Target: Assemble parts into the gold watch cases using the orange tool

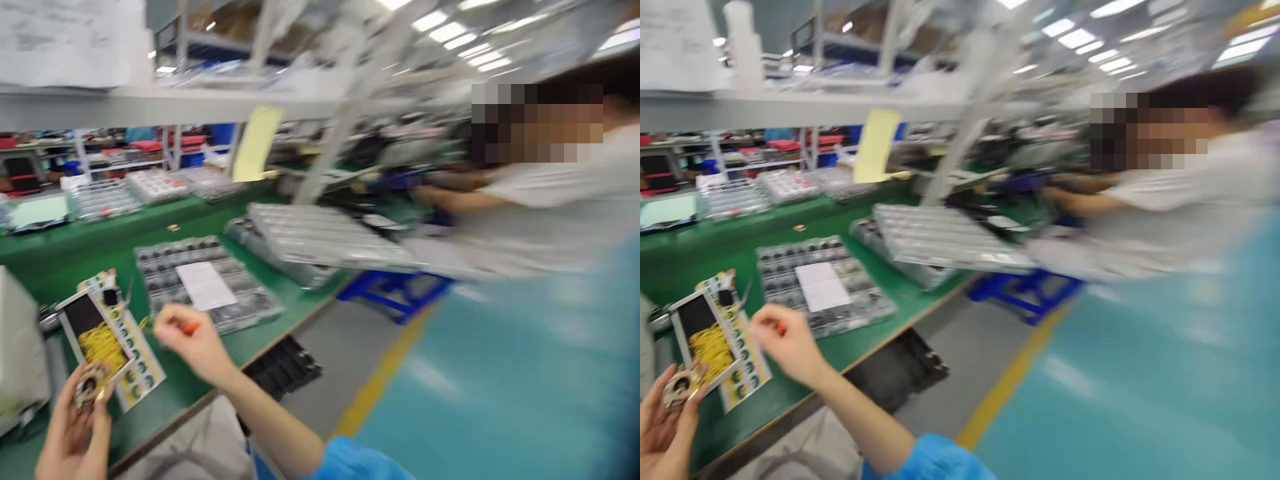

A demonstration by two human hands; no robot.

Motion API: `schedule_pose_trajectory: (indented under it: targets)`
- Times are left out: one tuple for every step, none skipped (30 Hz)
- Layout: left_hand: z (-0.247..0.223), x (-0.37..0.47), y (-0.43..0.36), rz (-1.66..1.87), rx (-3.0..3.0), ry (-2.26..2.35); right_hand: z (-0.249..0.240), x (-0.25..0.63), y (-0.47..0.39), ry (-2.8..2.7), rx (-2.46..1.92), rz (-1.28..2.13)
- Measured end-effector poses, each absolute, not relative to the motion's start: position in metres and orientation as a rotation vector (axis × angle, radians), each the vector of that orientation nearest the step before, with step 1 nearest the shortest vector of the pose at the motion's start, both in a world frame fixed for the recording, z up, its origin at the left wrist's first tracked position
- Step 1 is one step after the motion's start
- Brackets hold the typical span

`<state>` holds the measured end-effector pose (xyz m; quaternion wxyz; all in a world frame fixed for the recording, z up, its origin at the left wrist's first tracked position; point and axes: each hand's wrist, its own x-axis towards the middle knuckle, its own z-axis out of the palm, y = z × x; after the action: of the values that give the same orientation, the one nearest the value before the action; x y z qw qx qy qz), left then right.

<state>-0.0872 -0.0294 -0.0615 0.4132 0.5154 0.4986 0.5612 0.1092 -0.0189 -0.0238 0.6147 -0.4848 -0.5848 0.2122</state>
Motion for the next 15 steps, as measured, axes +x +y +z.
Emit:
schedule_pose_trajectory:
  targets:
    - [-0.057,-0.087,-0.034,1.444,1.229,1.272,-0.026,0.112,-0.011,-1.314,-1.136,0.518]
    - [-0.054,-0.086,-0.036,1.451,1.183,1.260,-0.028,0.112,-0.003,-1.308,-1.148,0.549]
    - [-0.052,-0.085,-0.038,1.451,1.152,1.249,-0.030,0.109,0.003,-1.325,-1.151,0.586]
    - [-0.051,-0.083,-0.038,1.445,1.135,1.232,-0.031,0.104,0.005,-1.350,-1.150,0.629]
    - [-0.051,-0.082,-0.038,1.432,1.132,1.209,-0.031,0.098,0.005,-1.389,-1.139,0.673]
    - [-0.052,-0.081,-0.037,1.419,1.138,1.193,-0.031,0.091,0.002,-1.442,-1.119,0.702]
    - [-0.052,-0.080,-0.037,1.405,1.148,1.183,-0.032,0.084,-0.002,-1.505,-1.098,0.696]
    - [-0.053,-0.079,-0.037,1.394,1.159,1.184,-0.032,0.079,-0.005,-1.570,-1.089,0.646]
    - [-0.053,-0.078,-0.037,1.381,1.170,1.193,-0.034,0.076,-0.007,-1.629,-1.096,0.563]
    - [-0.053,-0.078,-0.036,1.369,1.177,1.211,-0.037,0.074,-0.006,-1.675,-1.117,0.470]
    - [-0.052,-0.078,-0.036,1.357,1.181,1.233,-0.040,0.075,-0.002,-1.705,-1.149,0.391]
    - [-0.051,-0.079,-0.036,1.340,1.187,1.252,-0.043,0.078,0.004,-1.722,-1.187,0.346]
    - [-0.050,-0.081,-0.036,1.321,1.195,1.264,-0.045,0.082,0.010,-1.734,-1.220,0.336]
    - [-0.049,-0.083,-0.037,1.309,1.202,1.272,-0.046,0.089,0.016,-1.742,-1.242,0.352]
    - [-0.047,-0.087,-0.038,1.309,1.206,1.275,-0.046,0.097,0.020,-1.750,-1.259,0.373]
